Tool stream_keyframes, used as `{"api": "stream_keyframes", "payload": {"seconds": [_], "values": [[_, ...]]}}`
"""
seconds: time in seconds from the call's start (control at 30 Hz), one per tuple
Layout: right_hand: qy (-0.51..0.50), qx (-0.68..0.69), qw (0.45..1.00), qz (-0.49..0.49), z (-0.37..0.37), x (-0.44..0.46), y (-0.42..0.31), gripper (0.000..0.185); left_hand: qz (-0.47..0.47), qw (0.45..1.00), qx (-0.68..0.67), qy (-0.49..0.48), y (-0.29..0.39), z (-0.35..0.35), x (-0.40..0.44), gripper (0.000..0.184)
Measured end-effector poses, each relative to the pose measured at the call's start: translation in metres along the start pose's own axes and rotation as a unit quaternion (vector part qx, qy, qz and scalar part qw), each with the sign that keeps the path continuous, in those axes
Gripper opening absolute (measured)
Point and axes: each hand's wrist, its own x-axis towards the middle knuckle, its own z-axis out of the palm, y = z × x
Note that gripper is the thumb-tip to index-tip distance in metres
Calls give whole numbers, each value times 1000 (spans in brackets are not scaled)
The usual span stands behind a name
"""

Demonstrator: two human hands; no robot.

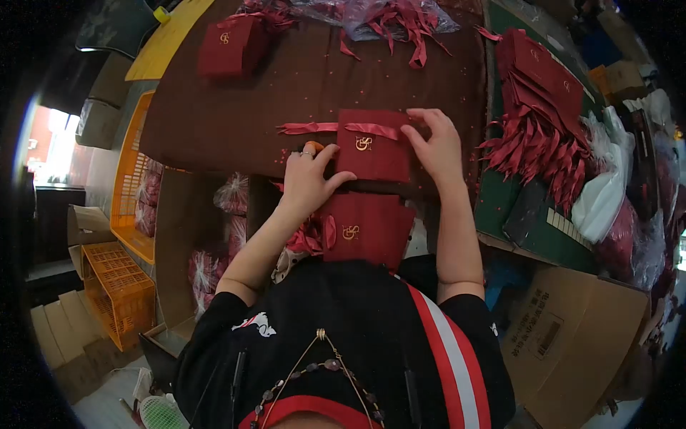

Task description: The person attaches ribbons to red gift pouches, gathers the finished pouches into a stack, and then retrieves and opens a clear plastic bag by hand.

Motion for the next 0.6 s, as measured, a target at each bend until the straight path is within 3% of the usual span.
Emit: {"api": "stream_keyframes", "payload": {"seconds": [0.1,0.33,0.43,0.5,0.6], "values": [[-72,-149,983,79,-32,-25,12,31,3,1000,11,17,-3,3,2,60],[-37,-109,990,83,-25,-39,42,20,-17,1000,19,8,-4,6,7,59],[22,4,995,95,-19,-32,48,15,-66,998,5,-12,-3,6,8,57],[89,225,962,126,-15,-27,43,9,-75,997,4,-19,-4,8,7,55],[117,355,919,122,-7,-20,32,11,-62,998,4,21,-2,14,5,55]]}}
